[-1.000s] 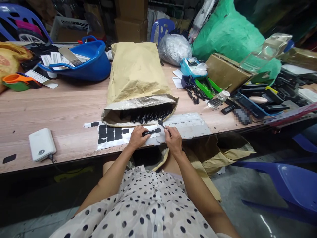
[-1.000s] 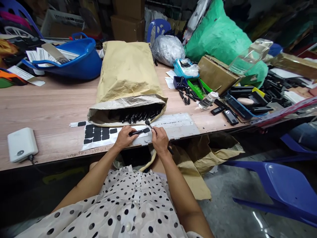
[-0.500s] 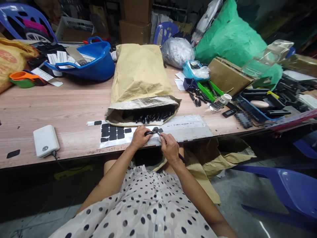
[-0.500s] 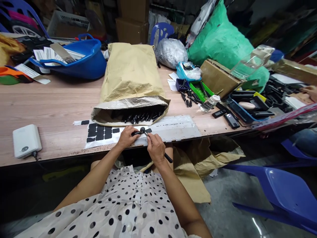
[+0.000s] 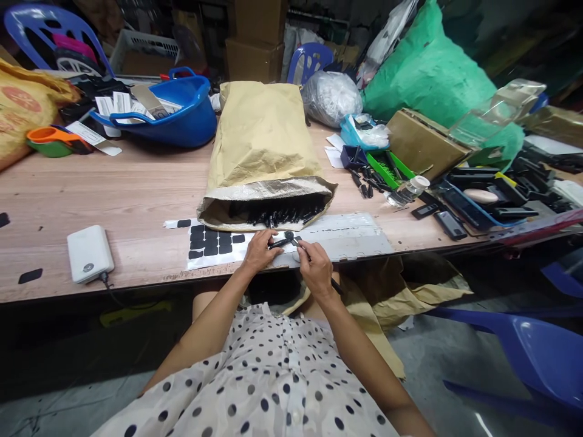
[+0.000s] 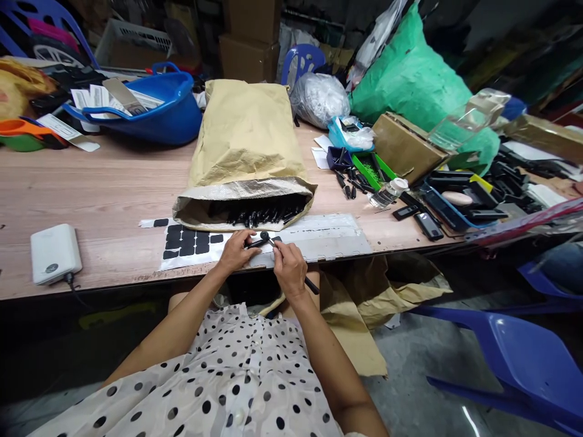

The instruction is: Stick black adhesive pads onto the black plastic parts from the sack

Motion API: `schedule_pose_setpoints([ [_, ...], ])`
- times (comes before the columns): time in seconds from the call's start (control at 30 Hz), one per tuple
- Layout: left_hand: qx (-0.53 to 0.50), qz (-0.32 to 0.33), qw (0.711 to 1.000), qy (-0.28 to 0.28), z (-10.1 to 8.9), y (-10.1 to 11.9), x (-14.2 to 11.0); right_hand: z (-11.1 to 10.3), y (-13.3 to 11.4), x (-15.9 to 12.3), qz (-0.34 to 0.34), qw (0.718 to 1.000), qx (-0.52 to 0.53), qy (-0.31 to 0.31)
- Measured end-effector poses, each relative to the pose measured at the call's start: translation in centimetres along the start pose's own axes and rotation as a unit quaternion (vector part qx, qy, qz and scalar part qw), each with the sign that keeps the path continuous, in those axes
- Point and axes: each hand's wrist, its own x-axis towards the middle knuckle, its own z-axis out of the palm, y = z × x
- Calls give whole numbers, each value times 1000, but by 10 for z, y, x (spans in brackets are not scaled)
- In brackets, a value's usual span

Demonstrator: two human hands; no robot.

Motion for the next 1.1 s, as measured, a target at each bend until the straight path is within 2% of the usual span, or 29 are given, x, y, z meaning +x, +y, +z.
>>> schedule_pose_setpoints([
  [0.23,6,-7,1000,-5,-2,3,-1,9,38,24,25,996,-88,20],
  [0.57,28,24,999,-14,-3,1,1,21,37,22,19,988,-149,17],
  [0.7,10,91,995,-30,-6,16,-27,21,37,23,17,987,-157,9],
  [0.77,-7,130,989,-76,-5,23,-54,22,37,22,17,987,-160,12],
  [0.83,-17,139,981,-136,-2,25,-80,23,37,22,18,987,-161,15],
  [0.97,28,61,977,-204,6,12,-112,24,37,22,19,987,-158,12],
  [1.1,121,-66,964,-228,11,-7,-112,25,36,23,21,986,-165,23],
])
